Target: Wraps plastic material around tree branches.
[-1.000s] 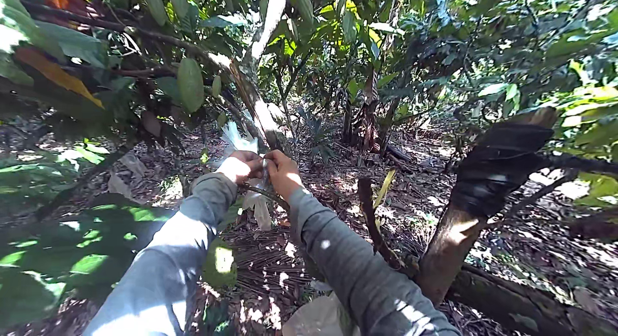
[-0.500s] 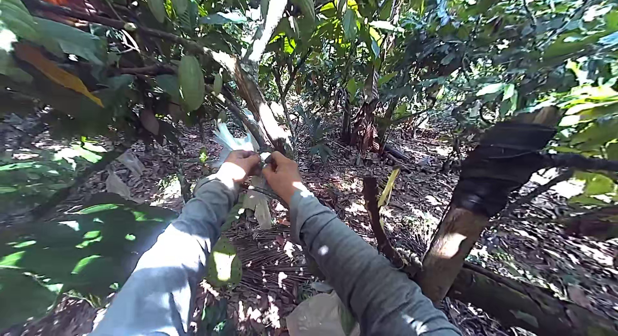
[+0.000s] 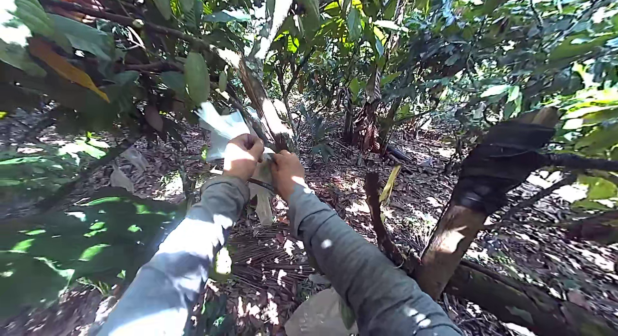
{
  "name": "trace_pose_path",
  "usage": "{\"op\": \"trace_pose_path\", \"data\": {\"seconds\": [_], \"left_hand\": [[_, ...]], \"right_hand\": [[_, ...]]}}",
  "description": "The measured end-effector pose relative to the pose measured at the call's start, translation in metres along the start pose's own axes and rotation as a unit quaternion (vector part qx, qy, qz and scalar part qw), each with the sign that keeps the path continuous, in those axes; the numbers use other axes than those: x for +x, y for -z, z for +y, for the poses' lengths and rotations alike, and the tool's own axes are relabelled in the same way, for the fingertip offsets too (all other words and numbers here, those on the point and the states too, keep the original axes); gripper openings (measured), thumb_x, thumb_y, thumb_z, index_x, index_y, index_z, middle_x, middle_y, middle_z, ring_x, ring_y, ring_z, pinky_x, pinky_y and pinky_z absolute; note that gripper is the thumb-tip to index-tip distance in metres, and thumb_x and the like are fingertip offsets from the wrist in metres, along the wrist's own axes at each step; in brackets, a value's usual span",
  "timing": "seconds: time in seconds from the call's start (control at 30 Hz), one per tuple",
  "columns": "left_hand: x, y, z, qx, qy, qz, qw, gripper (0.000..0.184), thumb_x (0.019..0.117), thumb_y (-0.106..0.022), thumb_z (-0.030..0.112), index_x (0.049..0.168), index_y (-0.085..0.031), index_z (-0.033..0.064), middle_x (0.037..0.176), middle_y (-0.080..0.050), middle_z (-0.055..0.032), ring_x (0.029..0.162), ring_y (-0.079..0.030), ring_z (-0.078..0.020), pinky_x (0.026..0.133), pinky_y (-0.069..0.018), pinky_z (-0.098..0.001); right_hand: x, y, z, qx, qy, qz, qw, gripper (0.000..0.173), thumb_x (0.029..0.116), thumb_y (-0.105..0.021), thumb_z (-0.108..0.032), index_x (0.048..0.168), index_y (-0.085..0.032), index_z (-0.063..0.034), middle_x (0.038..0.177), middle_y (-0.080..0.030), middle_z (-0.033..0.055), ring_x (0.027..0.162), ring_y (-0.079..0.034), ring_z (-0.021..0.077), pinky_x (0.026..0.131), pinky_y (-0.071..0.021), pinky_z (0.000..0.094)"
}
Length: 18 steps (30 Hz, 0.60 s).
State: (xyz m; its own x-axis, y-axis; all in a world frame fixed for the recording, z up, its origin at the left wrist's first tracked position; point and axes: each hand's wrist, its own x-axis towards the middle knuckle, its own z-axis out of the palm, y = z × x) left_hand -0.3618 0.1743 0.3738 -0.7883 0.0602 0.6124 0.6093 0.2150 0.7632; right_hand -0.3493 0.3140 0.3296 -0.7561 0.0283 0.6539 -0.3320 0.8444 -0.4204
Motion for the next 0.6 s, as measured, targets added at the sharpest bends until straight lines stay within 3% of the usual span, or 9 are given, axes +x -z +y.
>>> {"op": "trace_pose_path", "data": {"seconds": [0.07, 0.13, 0.2, 0.27, 0.33, 0.37, 0.47, 0.53, 0.6], "left_hand": [[-0.038, 0.013, -0.001, -0.028, -0.090, 0.089, 0.992, 0.022, 0.1018, -0.059, 0.019, 0.113, -0.068, 0.0021, 0.097, -0.071, -0.0076, 0.080, -0.070, -0.0146, 0.077, -0.0607, -0.0371], [-0.093, 0.016, -0.017, -0.025, -0.148, 0.195, 0.969, 0.028, 0.1057, -0.051, 0.023, 0.113, -0.062, -0.0013, 0.097, -0.067, -0.0074, 0.084, -0.066, -0.0126, 0.079, -0.0594, -0.0349], [-0.140, -0.002, -0.037, 0.010, -0.067, 0.262, 0.963, 0.031, 0.0991, -0.050, 0.016, 0.112, -0.062, -0.0089, 0.090, -0.067, -0.0111, 0.080, -0.065, -0.0114, 0.077, -0.0566, -0.0322], [-0.150, -0.024, -0.068, 0.043, 0.050, 0.220, 0.973, 0.035, 0.0976, -0.061, 0.016, 0.124, -0.063, -0.0069, 0.097, -0.070, -0.0170, 0.084, -0.068, -0.0183, 0.081, -0.0578, -0.0373], [-0.129, -0.038, -0.100, 0.079, 0.128, 0.156, 0.976, 0.060, 0.0967, -0.069, 0.024, 0.147, -0.049, -0.0016, 0.115, -0.068, -0.0268, 0.101, -0.069, -0.0347, 0.093, -0.0553, -0.0510], [-0.115, -0.038, -0.110, 0.099, 0.146, 0.127, 0.976, 0.063, 0.0975, -0.069, 0.027, 0.149, -0.046, -0.0016, 0.124, -0.064, -0.0308, 0.112, -0.065, -0.0413, 0.101, -0.0511, -0.0560], [-0.083, -0.031, -0.121, 0.153, 0.148, 0.078, 0.974, 0.034, 0.0995, -0.063, 0.023, 0.118, -0.069, -0.0054, 0.117, -0.068, -0.0286, 0.116, -0.064, -0.0412, 0.105, -0.0472, -0.0562], [-0.081, -0.018, -0.124, 0.169, 0.208, 0.069, 0.961, 0.033, 0.1028, -0.056, 0.023, 0.116, -0.069, -0.0042, 0.115, -0.068, -0.0273, 0.115, -0.064, -0.0416, 0.103, -0.0480, -0.0590], [-0.096, -0.002, -0.143, 0.187, 0.258, 0.103, 0.942, 0.038, 0.1036, -0.057, 0.032, 0.120, -0.070, 0.0004, 0.114, -0.070, -0.0254, 0.113, -0.066, -0.0419, 0.100, -0.0492, -0.0613]], "right_hand": [[-0.003, 0.004, 0.008, 0.125, 0.001, 0.017, 0.992, 0.035, 0.1009, -0.064, -0.021, 0.132, -0.068, -0.0059, 0.123, -0.069, 0.0172, 0.113, -0.065, 0.0342, 0.097, -0.0520, 0.0554], [0.000, 0.005, 0.016, 0.253, -0.011, 0.056, 0.966, 0.043, 0.0999, -0.064, -0.021, 0.140, -0.061, -0.0060, 0.123, -0.071, 0.0134, 0.102, -0.070, 0.0226, 0.091, -0.0573, 0.0439], [0.000, 0.005, 0.016, 0.334, -0.046, 0.105, 0.936, 0.038, 0.1037, -0.054, -0.019, 0.138, -0.060, -0.0040, 0.112, -0.071, 0.0141, 0.081, -0.069, 0.0180, 0.073, -0.0601, 0.0383], [-0.003, 0.010, 0.014, 0.356, -0.085, 0.129, 0.922, 0.034, 0.1069, -0.049, -0.021, 0.132, -0.060, -0.0020, 0.103, -0.068, 0.0145, 0.067, -0.065, 0.0177, 0.062, -0.0594, 0.0375], [-0.008, 0.014, 0.015, 0.309, -0.114, 0.109, 0.938, 0.037, 0.1094, -0.045, -0.030, 0.131, -0.058, -0.0023, 0.100, -0.067, 0.0173, 0.069, -0.065, 0.0244, 0.065, -0.0578, 0.0454], [-0.009, 0.014, 0.014, 0.282, -0.111, 0.095, 0.948, 0.039, 0.1098, -0.044, -0.031, 0.130, -0.057, -0.0010, 0.101, -0.066, 0.0198, 0.074, -0.066, 0.0285, 0.069, -0.0574, 0.0504], [-0.007, 0.012, 0.008, 0.239, -0.081, 0.087, 0.964, 0.030, 0.1068, -0.051, -0.022, 0.124, -0.062, 0.0004, 0.105, -0.067, 0.0200, 0.084, -0.067, 0.0300, 0.079, -0.0563, 0.0529], [-0.005, 0.015, 0.004, 0.228, -0.081, 0.091, 0.966, 0.028, 0.1053, -0.053, -0.019, 0.122, -0.066, -0.0003, 0.108, -0.068, 0.0192, 0.090, -0.067, 0.0294, 0.084, -0.0552, 0.0519], [-0.005, 0.014, 0.004, 0.218, -0.084, 0.098, 0.967, 0.027, 0.1052, -0.053, -0.019, 0.121, -0.067, -0.0009, 0.110, -0.068, 0.0190, 0.096, -0.067, 0.0301, 0.088, -0.0541, 0.0529]]}}
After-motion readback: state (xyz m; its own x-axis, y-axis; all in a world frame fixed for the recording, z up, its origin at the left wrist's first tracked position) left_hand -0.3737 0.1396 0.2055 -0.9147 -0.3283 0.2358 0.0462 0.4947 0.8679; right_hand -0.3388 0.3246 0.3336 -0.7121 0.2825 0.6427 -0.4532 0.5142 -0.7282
